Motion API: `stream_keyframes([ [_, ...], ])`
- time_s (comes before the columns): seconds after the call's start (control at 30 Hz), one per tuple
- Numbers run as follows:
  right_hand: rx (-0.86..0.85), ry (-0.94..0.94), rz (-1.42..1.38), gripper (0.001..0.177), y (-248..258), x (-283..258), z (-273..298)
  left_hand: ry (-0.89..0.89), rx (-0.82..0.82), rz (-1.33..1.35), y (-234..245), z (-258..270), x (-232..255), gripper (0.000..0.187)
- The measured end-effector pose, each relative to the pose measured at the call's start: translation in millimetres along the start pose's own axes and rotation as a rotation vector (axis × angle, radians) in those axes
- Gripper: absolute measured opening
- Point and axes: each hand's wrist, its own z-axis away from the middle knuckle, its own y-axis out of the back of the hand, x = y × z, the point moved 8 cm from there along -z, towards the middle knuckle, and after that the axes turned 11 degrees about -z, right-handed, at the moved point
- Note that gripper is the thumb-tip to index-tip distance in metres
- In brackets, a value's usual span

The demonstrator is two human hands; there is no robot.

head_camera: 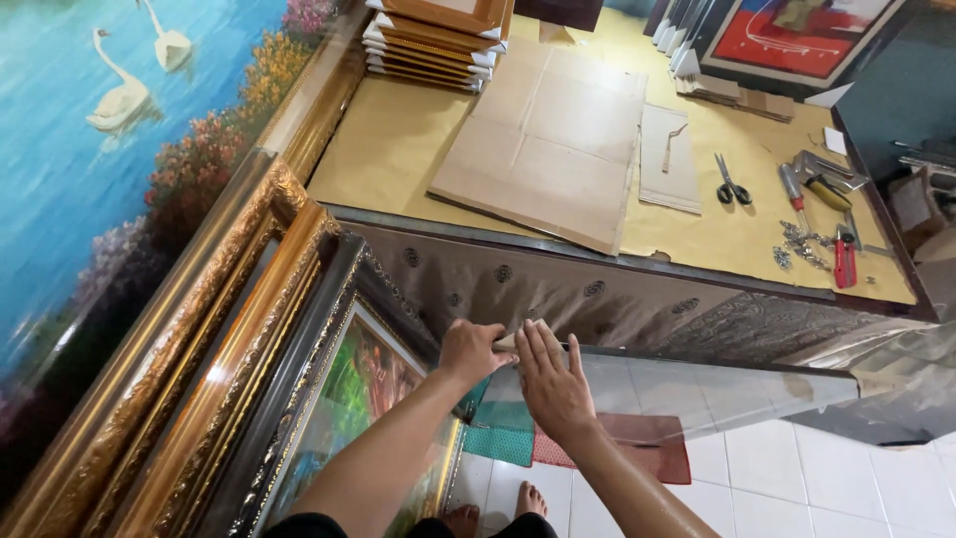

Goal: Stapling cardboard backing onto a picture frame using a manual staple gun

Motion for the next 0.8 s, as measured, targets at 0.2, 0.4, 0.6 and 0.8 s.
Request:
stream_keyframes([
  [0.2,-0.161,-0.109,-0.201,0.036,-60.5,39.6,-5.9,-0.055,-0.053,0.004,18.8,2.7,10.1,0.032],
  [0.4,-0.319,-0.330,-0.543,0.039,-35.8,62.0,-19.9,-0.225,-0.015,-0.103,-13.4,-6.9,28.0,0.040],
  [0.6,-0.307,-0.481,-0.561,0.053,-46.1,70.3,-16.0,-0.233,-0.055,-0.205,-48.4,-9.4,31.3,0.049],
  [0.8,-0.377,-0.409,-0.473,0.061,-46.8,66.6,-18.9,-0.180,-0.140,-0.266,11.3,-17.1,58.4,0.027],
])
